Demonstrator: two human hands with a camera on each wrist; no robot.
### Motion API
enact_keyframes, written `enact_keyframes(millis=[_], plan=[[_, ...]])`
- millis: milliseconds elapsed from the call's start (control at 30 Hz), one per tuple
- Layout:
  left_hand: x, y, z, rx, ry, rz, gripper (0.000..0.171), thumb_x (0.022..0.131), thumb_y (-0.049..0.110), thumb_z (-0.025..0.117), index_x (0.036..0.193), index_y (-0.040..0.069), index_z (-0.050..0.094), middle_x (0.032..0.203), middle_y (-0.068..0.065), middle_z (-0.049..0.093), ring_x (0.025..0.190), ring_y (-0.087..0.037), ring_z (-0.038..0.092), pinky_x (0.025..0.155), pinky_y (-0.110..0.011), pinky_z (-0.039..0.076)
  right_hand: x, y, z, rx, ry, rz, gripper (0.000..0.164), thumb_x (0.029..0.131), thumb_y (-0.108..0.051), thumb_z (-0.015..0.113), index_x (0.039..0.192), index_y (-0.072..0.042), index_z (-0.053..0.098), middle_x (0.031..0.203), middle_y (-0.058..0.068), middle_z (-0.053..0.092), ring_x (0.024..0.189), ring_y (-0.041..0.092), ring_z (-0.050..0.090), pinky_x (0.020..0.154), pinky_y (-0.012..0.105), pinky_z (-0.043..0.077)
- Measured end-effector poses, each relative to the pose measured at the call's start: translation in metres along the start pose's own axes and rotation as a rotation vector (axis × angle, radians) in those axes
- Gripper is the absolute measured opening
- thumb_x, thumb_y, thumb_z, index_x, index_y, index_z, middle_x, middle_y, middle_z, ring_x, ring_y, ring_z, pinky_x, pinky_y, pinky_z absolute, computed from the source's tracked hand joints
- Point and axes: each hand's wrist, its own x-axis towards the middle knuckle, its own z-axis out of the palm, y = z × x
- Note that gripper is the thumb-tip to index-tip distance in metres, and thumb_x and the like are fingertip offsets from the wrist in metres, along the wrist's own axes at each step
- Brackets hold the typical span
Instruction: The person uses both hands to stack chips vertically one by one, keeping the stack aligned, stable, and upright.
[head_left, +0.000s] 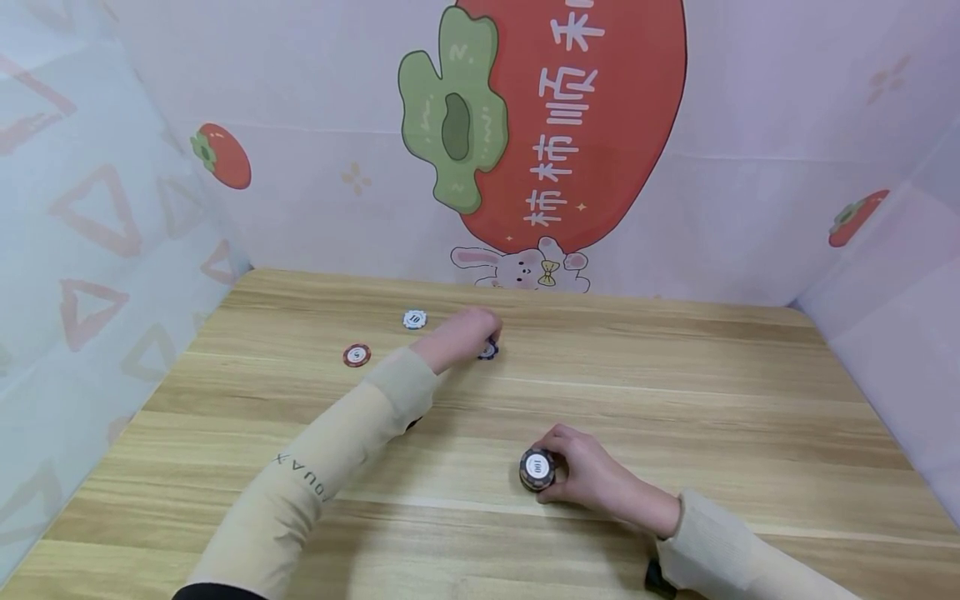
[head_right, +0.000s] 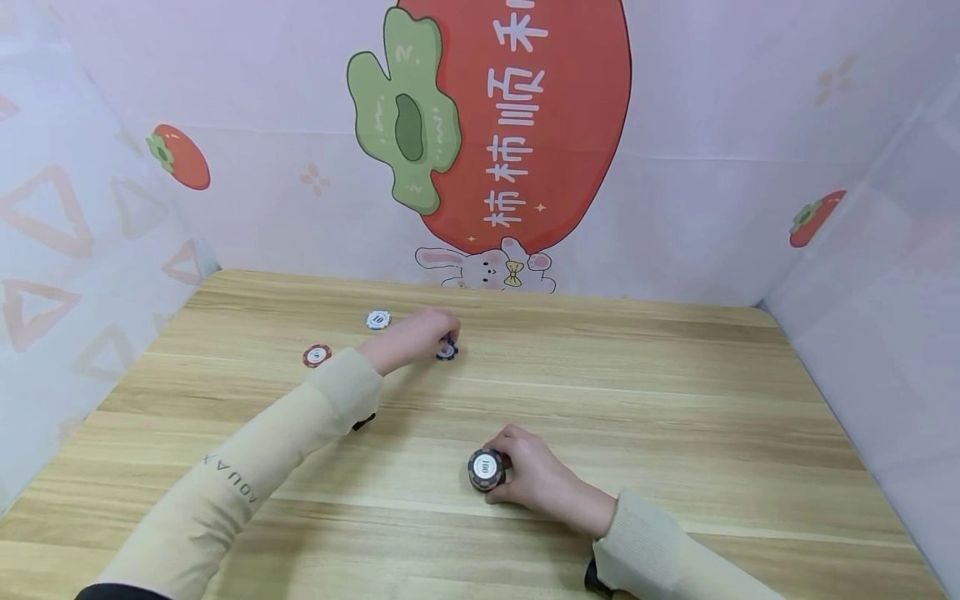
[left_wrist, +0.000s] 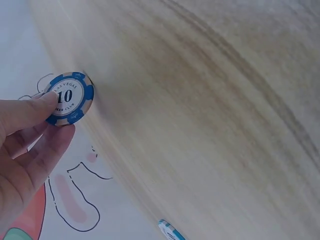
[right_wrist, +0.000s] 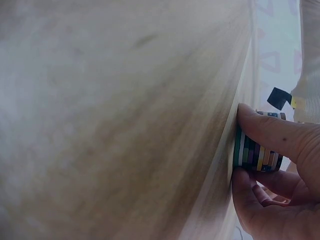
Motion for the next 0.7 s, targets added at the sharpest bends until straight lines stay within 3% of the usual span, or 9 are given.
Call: enact_keyframes(millis=[133,400,500,700], plan=[[-0.004,0.002,-0.002,0.011,-0.001,0.037,0.014,0.086,-0.004,0.053,0.084,0.007,0.062,0.081,-0.002,0.058,0.075,-0.017,0.05,0.07,-0.027,0.045,0.0,0.0,0.0,0.002,-0.004,0.004,0.046,0.06,-0.011,0.084,0.1,-0.002,0.064,0.094,-0.002,0.056,0.088,0.017,0.057,0.08,0.033,0.048],[-0.012,0.002,-0.006,0.031,0.071,0.154,0.018,0.081,-0.009,0.052,0.074,0.006,0.059,0.073,-0.003,0.055,0.069,-0.018,0.05,0.065,-0.028,0.044,0.001,-0.001,0.0,0.015,-0.014,0.022,0.046,0.061,-0.01,0.084,0.101,-0.002,0.064,0.096,-0.001,0.056,0.09,0.018,0.057,0.081,0.034,0.048],[-0.017,0.004,-0.007,0.044,0.074,0.169,0.017,0.082,-0.008,0.055,0.076,0.007,0.061,0.074,-0.002,0.056,0.069,-0.017,0.05,0.065,-0.028,0.044,0.0,0.0,0.0,0.0,0.001,0.003,0.047,0.06,-0.01,0.084,0.101,-0.002,0.064,0.096,0.0,0.057,0.09,0.019,0.057,0.082,0.034,0.048],[-0.024,0.01,-0.009,0.061,0.017,0.156,0.014,0.085,-0.001,0.058,0.08,0.01,0.064,0.076,0.002,0.056,0.07,-0.014,0.049,0.065,-0.025,0.044,0.0,0.001,-0.001,-0.014,0.017,-0.02,0.048,0.058,-0.012,0.086,0.1,-0.002,0.064,0.096,0.001,0.057,0.089,0.02,0.058,0.08,0.033,0.048]])
